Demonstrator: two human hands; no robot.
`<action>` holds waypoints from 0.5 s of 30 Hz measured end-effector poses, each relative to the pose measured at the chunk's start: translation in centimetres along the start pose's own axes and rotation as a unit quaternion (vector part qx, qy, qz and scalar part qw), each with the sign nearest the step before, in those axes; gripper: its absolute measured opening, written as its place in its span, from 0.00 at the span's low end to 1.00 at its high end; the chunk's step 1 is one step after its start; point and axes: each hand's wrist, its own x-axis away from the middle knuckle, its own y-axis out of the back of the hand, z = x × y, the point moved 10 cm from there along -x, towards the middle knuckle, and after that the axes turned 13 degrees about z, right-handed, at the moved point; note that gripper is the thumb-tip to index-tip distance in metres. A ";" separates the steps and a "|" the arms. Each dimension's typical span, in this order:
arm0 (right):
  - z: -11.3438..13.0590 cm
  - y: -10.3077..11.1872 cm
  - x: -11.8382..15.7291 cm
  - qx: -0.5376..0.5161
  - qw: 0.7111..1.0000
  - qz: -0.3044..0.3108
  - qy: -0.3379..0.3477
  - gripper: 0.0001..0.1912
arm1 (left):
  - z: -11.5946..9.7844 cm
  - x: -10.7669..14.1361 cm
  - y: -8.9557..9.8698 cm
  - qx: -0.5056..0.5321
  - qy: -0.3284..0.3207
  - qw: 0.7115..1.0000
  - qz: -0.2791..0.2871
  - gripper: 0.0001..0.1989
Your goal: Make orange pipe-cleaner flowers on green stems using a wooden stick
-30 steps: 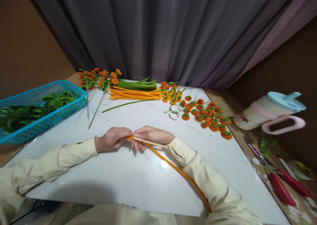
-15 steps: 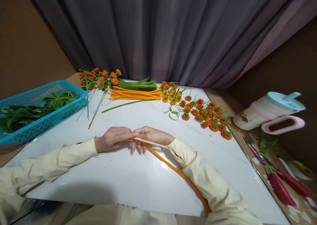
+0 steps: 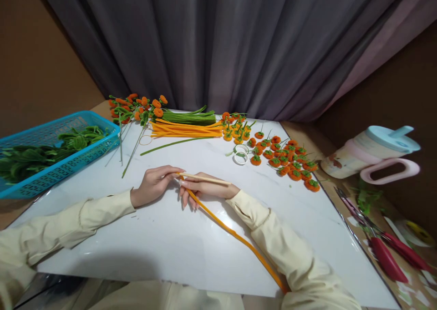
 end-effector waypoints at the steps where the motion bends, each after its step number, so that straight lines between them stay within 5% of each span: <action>1: -0.2 0.0 -0.1 -0.012 1.000 -0.002 -0.003 0.20 | 0.6 -0.1 0.0 0.013 0.028 1.000 0.000 0.11; 8: -0.7 0.3 -0.3 -0.023 1.000 -0.003 -0.009 0.19 | 4.0 -0.2 -0.9 0.101 0.162 0.981 0.015 0.12; 15: -0.6 0.3 0.0 0.046 0.997 -0.015 -0.056 0.20 | 2.9 -0.5 -1.1 0.004 0.125 0.991 0.037 0.11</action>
